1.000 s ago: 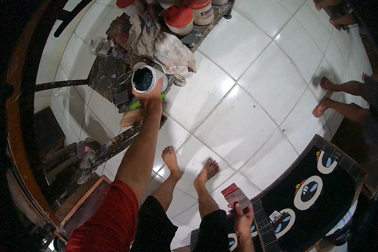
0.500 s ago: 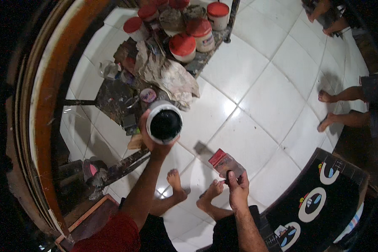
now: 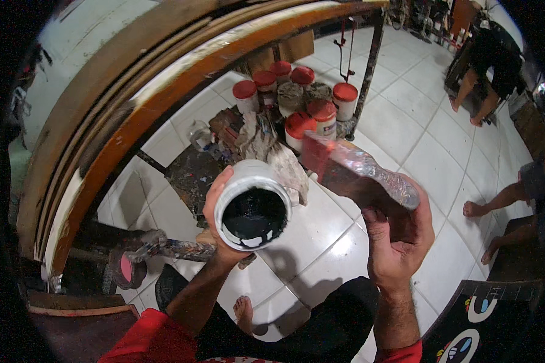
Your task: The person aligns a mesh screen over a printed design, secures it with tape, then uses a squeegee to apply ink across the screen. They repeat the inking and wiping steps on the same screen multiple times.
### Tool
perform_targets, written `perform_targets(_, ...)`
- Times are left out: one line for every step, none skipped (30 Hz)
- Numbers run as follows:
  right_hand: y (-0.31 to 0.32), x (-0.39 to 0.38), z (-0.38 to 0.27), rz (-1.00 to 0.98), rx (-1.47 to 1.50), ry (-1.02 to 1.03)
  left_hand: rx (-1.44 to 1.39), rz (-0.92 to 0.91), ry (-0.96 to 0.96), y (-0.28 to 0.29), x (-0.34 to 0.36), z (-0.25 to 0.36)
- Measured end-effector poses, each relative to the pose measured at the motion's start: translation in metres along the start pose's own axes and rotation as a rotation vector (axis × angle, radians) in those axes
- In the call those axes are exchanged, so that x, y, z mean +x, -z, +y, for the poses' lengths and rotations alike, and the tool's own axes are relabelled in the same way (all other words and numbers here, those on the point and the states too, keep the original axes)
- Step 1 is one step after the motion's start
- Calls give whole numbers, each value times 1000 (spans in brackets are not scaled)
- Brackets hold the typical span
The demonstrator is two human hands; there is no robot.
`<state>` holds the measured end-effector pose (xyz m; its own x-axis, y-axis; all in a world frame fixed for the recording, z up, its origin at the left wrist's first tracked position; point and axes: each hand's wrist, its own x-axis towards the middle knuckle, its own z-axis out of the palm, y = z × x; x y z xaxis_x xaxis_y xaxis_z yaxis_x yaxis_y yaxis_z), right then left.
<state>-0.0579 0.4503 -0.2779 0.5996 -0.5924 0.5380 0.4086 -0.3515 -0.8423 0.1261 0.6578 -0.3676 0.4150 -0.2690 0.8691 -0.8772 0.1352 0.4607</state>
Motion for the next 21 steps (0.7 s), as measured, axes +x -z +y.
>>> perform_targets(-3,2,-9,-28,19,62,138,-80,-50,13,6,3)
perform_targets(-4,5,-17,-59,18,127,135,-62,52,15,9,9)
perform_targets(-5,8,-24,-91,15,195,82,-31,48,19,12,13)
perform_targets(-6,9,-31,-84,19,186,18,8,77,22,14,17)
perform_targets(-7,10,-36,-69,21,179,96,-22,37,26,16,21)
perform_targets(-8,10,-40,-59,35,186,45,-14,68,27,16,23)
perform_targets(-9,9,-42,-65,-12,202,-3,-4,106,27,14,27)
perform_targets(-9,9,-43,-76,-44,238,-49,-7,124,27,12,29)
perform_targets(-8,8,-43,-90,-68,291,-12,-4,146,28,9,32)
perform_targets(-8,7,-41,-60,-35,250,-4,-7,163,27,7,34)
perform_targets(-7,6,-37,-39,5,220,5,-12,188,26,3,36)
perform_targets(-6,3,-33,-23,57,196,12,-6,196,25,-1,39)
perform_targets(-3,3,-29,-7,7,118,-29,-17,221,23,-4,41)
perform_targets(-2,-1,-22,49,82,-27,-48,-17,257,22,-8,42)
perform_targets(0,-3,-15,5,137,-63,-70,-5,287,21,-11,44)
perform_targets(2,-7,-6,-21,182,-129,-94,-3,323,21,-14,46)
perform_targets(4,-13,3,-1,185,-206,-34,-29,386,23,-18,49)
perform_targets(6,-19,14,-15,160,-244,-114,-118,518,23,-21,52)
perform_targets(6,-27,26,8,131,-284,-188,-199,650,24,-26,55)
perform_targets(6,-34,40,23,110,-328,-262,-275,781,26,-31,58)
perform_targets(7,-44,52,9,232,-511,-363,-316,853,24,-40,68)
